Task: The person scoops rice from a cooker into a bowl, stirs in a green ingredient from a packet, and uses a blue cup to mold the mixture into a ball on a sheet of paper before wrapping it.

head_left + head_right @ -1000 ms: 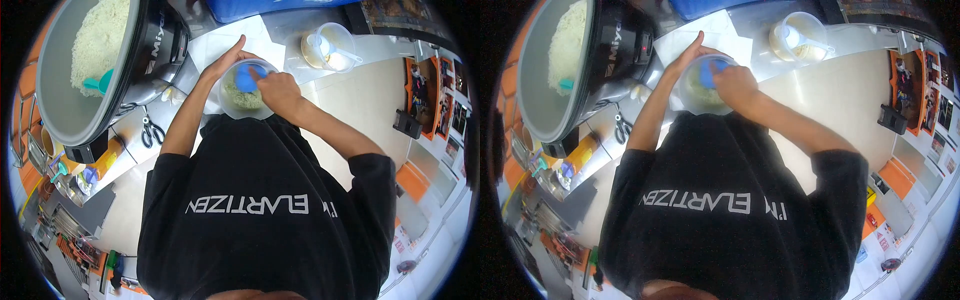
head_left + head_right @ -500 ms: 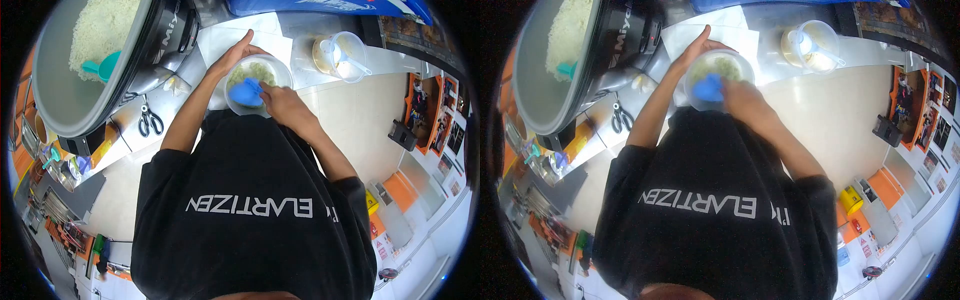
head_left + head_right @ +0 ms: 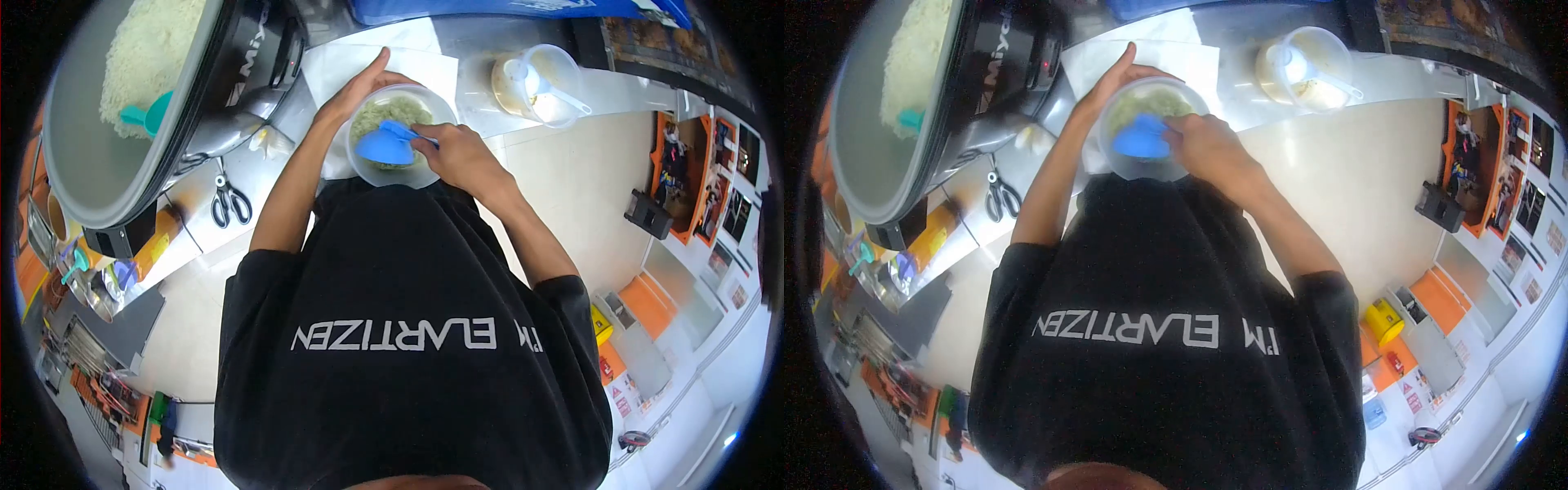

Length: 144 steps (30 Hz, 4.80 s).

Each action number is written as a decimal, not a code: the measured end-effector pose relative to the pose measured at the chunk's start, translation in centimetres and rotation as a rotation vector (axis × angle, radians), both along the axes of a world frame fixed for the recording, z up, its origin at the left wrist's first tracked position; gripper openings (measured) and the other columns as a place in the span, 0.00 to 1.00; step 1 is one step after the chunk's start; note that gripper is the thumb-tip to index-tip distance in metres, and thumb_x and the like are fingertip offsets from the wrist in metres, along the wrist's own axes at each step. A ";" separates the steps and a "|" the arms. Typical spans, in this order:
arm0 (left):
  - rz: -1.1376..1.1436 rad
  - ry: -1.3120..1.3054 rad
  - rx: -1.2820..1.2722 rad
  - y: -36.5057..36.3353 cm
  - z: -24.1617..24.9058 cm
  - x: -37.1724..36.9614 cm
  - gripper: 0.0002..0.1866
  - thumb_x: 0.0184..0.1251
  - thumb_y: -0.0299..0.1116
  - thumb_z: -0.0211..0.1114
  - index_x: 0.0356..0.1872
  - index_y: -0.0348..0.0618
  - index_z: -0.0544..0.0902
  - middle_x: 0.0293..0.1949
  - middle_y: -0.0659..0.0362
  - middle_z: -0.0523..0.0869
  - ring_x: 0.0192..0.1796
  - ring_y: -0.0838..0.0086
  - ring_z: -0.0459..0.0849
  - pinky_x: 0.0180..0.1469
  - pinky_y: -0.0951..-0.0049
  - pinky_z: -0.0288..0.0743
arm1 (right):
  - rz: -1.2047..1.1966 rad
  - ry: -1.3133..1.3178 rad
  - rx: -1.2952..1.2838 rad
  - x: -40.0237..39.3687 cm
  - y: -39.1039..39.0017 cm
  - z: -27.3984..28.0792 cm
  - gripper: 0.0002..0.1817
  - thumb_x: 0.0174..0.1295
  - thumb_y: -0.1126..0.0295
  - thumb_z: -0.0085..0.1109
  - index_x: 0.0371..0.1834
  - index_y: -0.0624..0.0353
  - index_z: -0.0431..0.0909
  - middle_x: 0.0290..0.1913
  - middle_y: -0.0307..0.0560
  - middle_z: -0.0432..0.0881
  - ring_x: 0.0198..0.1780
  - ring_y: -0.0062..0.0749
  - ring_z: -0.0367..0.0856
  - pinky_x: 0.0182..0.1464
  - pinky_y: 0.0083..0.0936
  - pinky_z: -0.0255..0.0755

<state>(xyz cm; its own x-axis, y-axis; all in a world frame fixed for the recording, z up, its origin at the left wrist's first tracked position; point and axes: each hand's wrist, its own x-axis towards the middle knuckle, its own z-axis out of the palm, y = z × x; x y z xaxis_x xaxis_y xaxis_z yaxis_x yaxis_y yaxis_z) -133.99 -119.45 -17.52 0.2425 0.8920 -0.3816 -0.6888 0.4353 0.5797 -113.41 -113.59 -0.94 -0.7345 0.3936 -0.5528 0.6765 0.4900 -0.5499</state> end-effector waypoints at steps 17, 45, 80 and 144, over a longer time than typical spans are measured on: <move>0.156 0.680 -0.174 -8.1 8.2 1.1 0.36 0.85 0.61 0.52 0.85 0.54 0.66 0.82 0.49 0.67 0.85 0.55 0.62 0.82 0.58 0.58 | -0.393 0.135 -0.530 4.2 4.0 3.8 0.23 0.73 0.54 0.70 0.61 0.58 0.81 0.26 0.39 0.83 0.22 0.17 0.78 0.22 0.18 0.68; 0.227 1.173 -0.034 12.1 9.3 12.6 0.27 0.88 0.51 0.49 0.76 0.46 0.74 0.61 0.35 0.86 0.66 0.36 0.81 0.69 0.47 0.75 | -1.028 0.602 -0.644 18.0 17.1 -4.9 0.45 0.83 0.33 0.34 0.81 0.65 0.66 0.75 0.61 0.76 0.71 0.52 0.80 0.59 0.42 0.84; 0.557 -0.791 -0.097 11.5 7.2 21.6 0.53 0.73 0.83 0.34 0.83 0.49 0.61 0.81 0.48 0.67 0.81 0.49 0.67 0.80 0.33 0.62 | 0.414 -0.348 0.096 7.4 23.7 -0.5 0.16 0.70 0.67 0.59 0.49 0.71 0.82 0.35 0.63 0.87 0.33 0.52 0.90 0.34 0.43 0.83; 0.466 -0.744 -0.145 12.0 6.7 19.9 0.53 0.74 0.82 0.36 0.85 0.49 0.58 0.81 0.44 0.66 0.79 0.42 0.70 0.74 0.28 0.70 | -0.265 0.030 -0.282 10.5 21.4 -7.5 0.25 0.80 0.58 0.55 0.67 0.69 0.77 0.25 0.45 0.78 0.21 0.28 0.79 0.20 0.28 0.69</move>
<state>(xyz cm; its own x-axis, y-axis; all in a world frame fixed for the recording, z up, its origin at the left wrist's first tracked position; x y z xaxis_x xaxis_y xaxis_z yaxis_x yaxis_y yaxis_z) -114.08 -107.44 -10.80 0.0971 0.9171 -0.3868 -0.9905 0.0512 -0.1273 -102.92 -92.19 -8.45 -0.6454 0.4072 -0.6463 0.7407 0.1272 -0.6596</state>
